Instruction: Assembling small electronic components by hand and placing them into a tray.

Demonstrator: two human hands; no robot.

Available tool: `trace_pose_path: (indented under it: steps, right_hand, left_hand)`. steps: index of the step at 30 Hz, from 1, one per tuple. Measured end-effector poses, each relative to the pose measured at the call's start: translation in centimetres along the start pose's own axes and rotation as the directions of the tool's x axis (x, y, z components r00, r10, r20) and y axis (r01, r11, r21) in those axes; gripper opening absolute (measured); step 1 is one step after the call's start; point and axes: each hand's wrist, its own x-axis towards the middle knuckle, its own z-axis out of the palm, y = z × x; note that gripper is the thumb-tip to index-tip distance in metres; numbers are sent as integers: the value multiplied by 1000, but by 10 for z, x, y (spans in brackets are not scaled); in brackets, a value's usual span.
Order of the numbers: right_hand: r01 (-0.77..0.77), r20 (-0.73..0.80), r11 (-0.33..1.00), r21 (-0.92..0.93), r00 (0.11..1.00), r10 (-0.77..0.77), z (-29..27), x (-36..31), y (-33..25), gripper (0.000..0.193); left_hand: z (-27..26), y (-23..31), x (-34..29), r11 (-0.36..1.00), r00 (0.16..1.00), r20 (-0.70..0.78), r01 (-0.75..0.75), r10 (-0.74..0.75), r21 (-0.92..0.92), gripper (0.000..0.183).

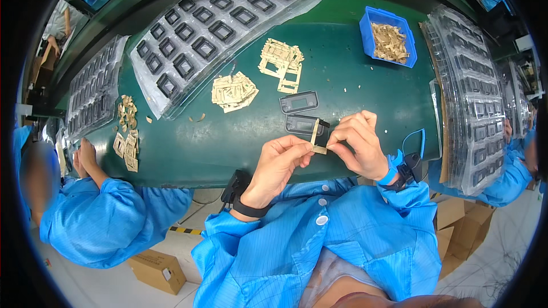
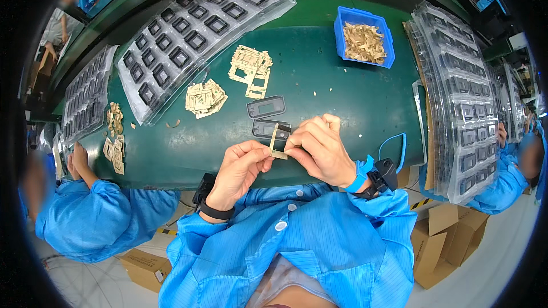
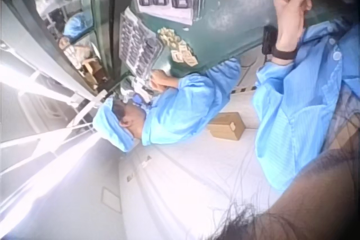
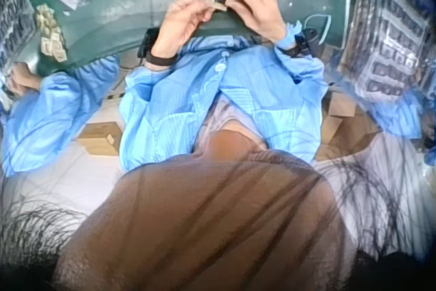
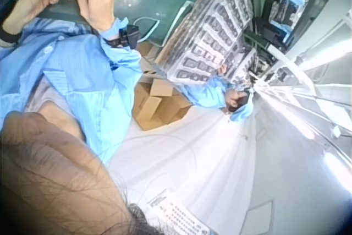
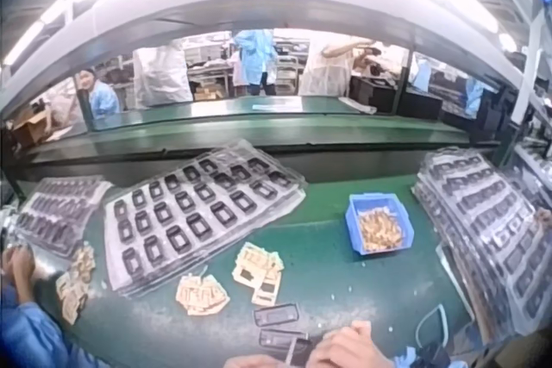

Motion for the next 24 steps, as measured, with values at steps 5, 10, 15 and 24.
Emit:
trace_pose_path:
  steps: [5, 10, 15, 24]
  right_hand:
    - [-101, 18, 992, 76, 995, 100, 5, 5, -9, 19]
    - [-170, 43, 979, 115, 985, 166, 7, 6, -8, 19]
    - [-65, 29, 998, 21, 997, 65, 8, 7, -8, 20]
    - [70, -112, 949, -309, 988, -110, 20, 0, -11, 25]
  left_hand:
    - [2, -4, -2, 981, 991, -26, -124, 129, 147, 8]
    - [6, -6, -4, 939, 973, -37, -210, 228, 271, 9]
    - [14, -9, -7, 909, 953, -76, -254, 293, 330, 7]
    - [13, -13, -5, 969, 970, -91, -211, 224, 132, 8]
